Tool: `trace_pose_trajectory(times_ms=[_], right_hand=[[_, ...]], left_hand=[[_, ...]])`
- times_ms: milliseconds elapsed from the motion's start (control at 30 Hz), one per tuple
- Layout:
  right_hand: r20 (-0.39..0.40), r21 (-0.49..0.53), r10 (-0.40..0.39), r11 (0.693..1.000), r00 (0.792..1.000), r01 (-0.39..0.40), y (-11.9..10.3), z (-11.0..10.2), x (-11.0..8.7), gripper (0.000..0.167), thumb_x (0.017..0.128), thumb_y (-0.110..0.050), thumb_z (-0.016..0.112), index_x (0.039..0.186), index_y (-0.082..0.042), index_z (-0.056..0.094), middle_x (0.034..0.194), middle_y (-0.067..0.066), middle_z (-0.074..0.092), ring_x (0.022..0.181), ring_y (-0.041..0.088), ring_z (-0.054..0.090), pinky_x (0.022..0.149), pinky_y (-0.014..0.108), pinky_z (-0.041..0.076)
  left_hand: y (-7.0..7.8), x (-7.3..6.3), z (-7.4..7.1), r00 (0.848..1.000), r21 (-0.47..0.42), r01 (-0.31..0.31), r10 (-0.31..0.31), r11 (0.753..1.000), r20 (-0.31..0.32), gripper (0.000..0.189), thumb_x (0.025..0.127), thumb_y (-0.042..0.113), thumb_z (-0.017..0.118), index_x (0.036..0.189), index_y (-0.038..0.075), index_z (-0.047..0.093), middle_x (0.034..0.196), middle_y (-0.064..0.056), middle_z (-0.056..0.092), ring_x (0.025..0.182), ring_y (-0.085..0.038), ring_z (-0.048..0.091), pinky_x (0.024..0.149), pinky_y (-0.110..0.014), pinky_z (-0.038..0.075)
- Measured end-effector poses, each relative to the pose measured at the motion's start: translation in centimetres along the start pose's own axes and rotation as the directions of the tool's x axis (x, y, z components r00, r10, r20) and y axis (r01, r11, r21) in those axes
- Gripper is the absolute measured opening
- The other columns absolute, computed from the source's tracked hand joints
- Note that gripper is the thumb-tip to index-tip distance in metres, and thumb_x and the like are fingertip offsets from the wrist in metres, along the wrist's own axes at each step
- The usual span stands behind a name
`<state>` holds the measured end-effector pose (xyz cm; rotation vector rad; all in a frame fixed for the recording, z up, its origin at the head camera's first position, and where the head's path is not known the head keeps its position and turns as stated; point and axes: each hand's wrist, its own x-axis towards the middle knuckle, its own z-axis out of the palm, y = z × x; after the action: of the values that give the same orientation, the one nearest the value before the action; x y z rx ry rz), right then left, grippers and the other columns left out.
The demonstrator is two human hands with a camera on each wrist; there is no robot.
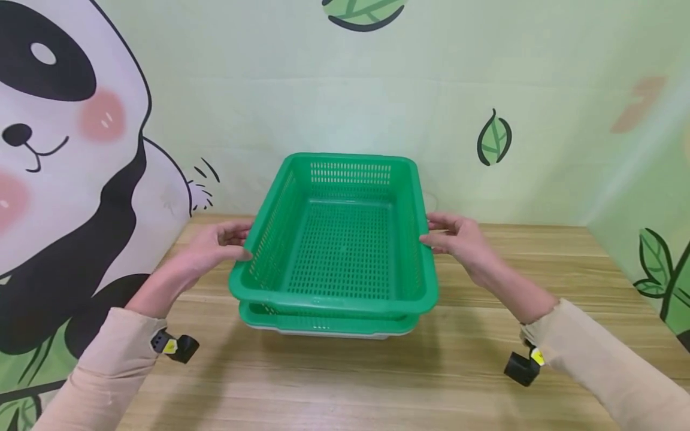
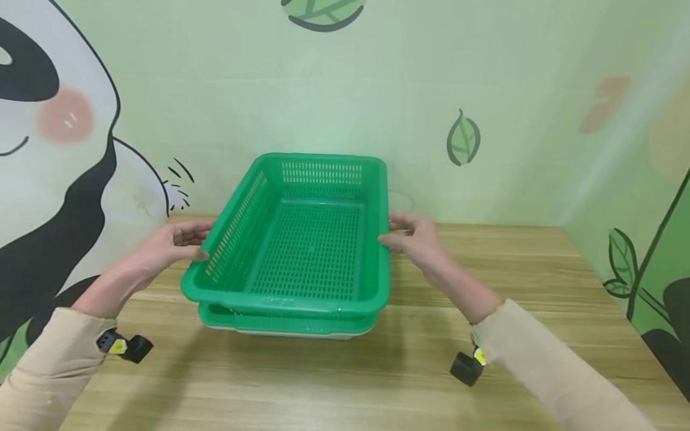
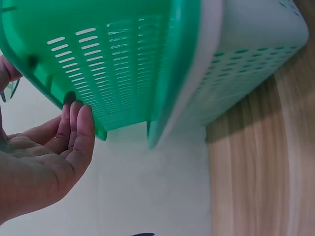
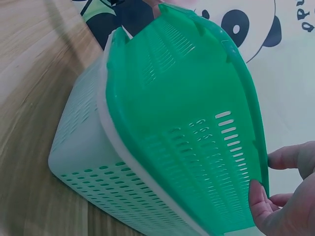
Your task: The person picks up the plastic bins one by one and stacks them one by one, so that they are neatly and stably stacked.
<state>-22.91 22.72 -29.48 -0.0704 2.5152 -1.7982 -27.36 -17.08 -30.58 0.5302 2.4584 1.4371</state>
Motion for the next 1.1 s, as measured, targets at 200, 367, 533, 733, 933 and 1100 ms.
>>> trace_pose_trajectory(times_ms=[200, 367, 533, 733, 933, 1100], right_hand=[[0.011, -0.007, 0.015, 1.0, 1.0, -0.015, 0.9, 0.4, 0.4, 0.053, 0.087, -0.008, 0.057, 0.135, 0.003, 0.037, 0.124, 0.02, 0.044, 0.093, 0.015, 0.053, 0.085, 0.033, 0.048], [0.009, -0.01, 0.026, 1.0, 1.0, -0.025, 1.4, 0.8, 0.5, 0.054, 0.087, -0.008, 0.058, 0.135, 0.003, 0.037, 0.125, 0.02, 0.045, 0.093, 0.016, 0.053, 0.085, 0.034, 0.048], [0.019, 0.0, 0.02, 1.0, 1.0, -0.02, 1.9, 1.1, 0.6, 0.052, 0.086, -0.006, 0.057, 0.134, 0.002, 0.039, 0.124, 0.02, 0.045, 0.09, 0.014, 0.054, 0.08, 0.028, 0.05], [0.017, 0.014, 0.013, 1.0, 1.0, -0.014, 2.5, 1.5, 0.6, 0.051, 0.086, -0.006, 0.058, 0.133, 0.003, 0.04, 0.124, 0.02, 0.045, 0.088, 0.011, 0.055, 0.078, 0.026, 0.05], [0.012, 0.018, 0.002, 1.0, 1.0, -0.002, 2.9, 1.7, 0.8, 0.051, 0.086, -0.005, 0.058, 0.133, 0.003, 0.041, 0.122, 0.022, 0.045, 0.087, 0.011, 0.056, 0.078, 0.028, 0.05], [0.022, -0.007, 0.036, 0.999, 0.999, -0.036, 3.6, 1.9, 0.7, 0.053, 0.087, -0.009, 0.057, 0.135, 0.003, 0.038, 0.128, 0.022, 0.043, 0.098, 0.021, 0.053, 0.083, 0.034, 0.048]], left_hand=[[-1.2, 0.1, 0.3, 1.0, 0.006, -0.02, 0.02, 1.0, 0.012, 0.065, 0.077, 0.008, 0.059, 0.135, -0.007, 0.034, 0.124, -0.023, 0.047, 0.111, -0.03, 0.043, 0.095, -0.04, 0.036], [-2.1, 0.2, 0.4, 0.999, 0.016, -0.034, 0.034, 0.999, 0.019, 0.063, 0.077, 0.009, 0.059, 0.134, -0.005, 0.037, 0.121, -0.022, 0.049, 0.11, -0.03, 0.044, 0.093, -0.041, 0.037], [-2.5, 0.3, 0.5, 0.999, 0.019, -0.039, 0.038, 0.999, 0.024, 0.063, 0.076, 0.009, 0.06, 0.133, -0.006, 0.037, 0.12, -0.023, 0.049, 0.109, -0.031, 0.045, 0.091, -0.041, 0.039], [-3.0, 0.3, 0.7, 0.999, 0.035, -0.026, 0.025, 0.999, 0.02, 0.063, 0.076, 0.008, 0.06, 0.132, -0.008, 0.037, 0.12, -0.023, 0.049, 0.109, -0.032, 0.045, 0.091, -0.04, 0.039], [-3.6, 0.4, 0.9, 1.0, 0.051, -0.02, 0.019, 0.999, 0.015, 0.063, 0.077, 0.01, 0.061, 0.133, -0.007, 0.037, 0.121, -0.023, 0.049, 0.111, -0.033, 0.045, 0.093, -0.045, 0.039], [-4.2, 0.5, 1.0, 1.0, 0.046, -0.002, 0.002, 0.999, 0.0, 0.065, 0.079, 0.013, 0.063, 0.135, -0.004, 0.036, 0.129, -0.023, 0.045, 0.115, -0.035, 0.043, 0.094, -0.047, 0.039]])
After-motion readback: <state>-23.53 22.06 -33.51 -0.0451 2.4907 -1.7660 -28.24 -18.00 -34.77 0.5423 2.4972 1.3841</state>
